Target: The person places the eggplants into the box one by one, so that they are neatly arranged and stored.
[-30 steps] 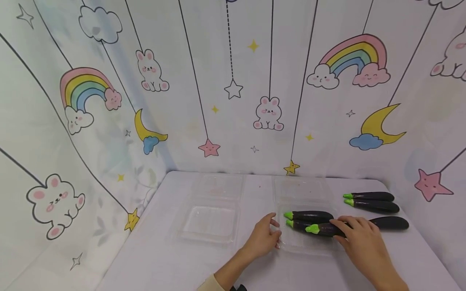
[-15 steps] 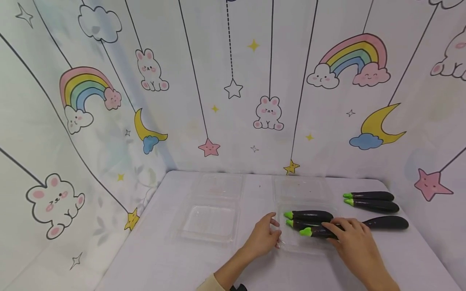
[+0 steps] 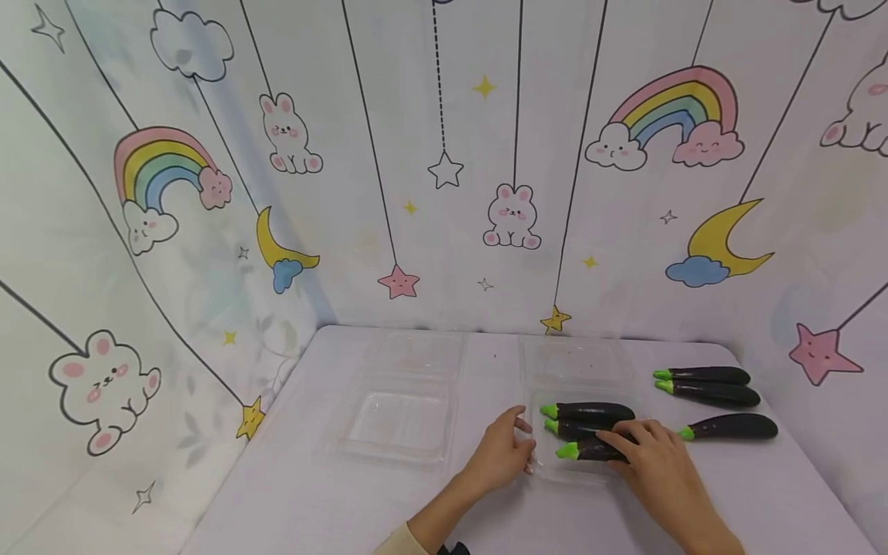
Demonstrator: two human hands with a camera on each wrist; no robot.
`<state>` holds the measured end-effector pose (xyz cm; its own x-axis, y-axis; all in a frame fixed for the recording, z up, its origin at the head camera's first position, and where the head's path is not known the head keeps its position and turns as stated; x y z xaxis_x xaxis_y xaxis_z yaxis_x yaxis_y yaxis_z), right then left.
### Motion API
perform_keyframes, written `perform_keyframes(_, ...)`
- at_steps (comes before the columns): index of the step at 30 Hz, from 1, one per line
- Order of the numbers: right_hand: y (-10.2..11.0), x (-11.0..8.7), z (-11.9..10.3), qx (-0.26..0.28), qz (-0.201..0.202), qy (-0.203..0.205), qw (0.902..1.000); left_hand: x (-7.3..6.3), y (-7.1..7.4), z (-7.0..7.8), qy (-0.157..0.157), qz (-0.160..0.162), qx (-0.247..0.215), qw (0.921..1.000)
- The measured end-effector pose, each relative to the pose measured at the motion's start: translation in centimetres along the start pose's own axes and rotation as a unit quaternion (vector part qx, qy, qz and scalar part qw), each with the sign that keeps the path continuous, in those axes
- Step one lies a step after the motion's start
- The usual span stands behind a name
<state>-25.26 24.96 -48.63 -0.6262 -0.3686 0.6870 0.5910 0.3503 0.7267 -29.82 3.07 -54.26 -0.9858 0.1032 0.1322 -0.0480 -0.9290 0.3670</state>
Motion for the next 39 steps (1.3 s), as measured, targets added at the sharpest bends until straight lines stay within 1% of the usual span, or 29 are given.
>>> perform_keyframes(7,-1.0,0.1,0.0,0.004,-0.035,-0.024,0.9991,0.1,0.0,-0.2,0.0,-0.001,-0.006,1.0)
perform_keyframes(11,-1.2,0.3,0.1,0.007,-0.056,-0.032,0.9979,0.1,0.0,-0.3,-0.001,0.001,0.002,1.0)
perform_keyframes(15,-1.5,0.2,0.4,0.011,-0.078,-0.044,0.9959,0.1,0.0,-0.2,0.001,0.0,0.001,1.0)
perform_keyframes(20,-2.2,0.0,1.0,0.023,-0.096,-0.048,0.9939,0.0,-0.1,-0.3,0.006,-0.004,-0.005,1.0)
perform_keyframes(24,-2.8,-0.2,1.4,0.033,-0.118,-0.054,0.991,0.0,0.0,-0.3,0.007,-0.004,-0.005,1.0)
perform_keyframes(31,-3.9,-0.2,1.9,0.039,-0.17,-0.069,0.9823,0.0,0.0,-0.1,0.01,-0.002,-0.005,0.9999)
perform_keyframes(39,-4.2,-0.2,2.3,0.059,-0.187,-0.071,0.978,0.0,-0.1,-0.1,0.008,0.0,-0.004,1.0)
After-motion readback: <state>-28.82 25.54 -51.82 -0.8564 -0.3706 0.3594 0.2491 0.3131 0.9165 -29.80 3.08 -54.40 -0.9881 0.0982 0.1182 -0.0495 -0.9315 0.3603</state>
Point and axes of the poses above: each hand's wrist, its own x-axis towards the middle knuckle, its own y-axis out of the back of the hand, z = x × y, the point moved 7 cm from there along x, towards the middle knuckle, and after that the axes turned 11 degrees about z, right-handed, at the moved point
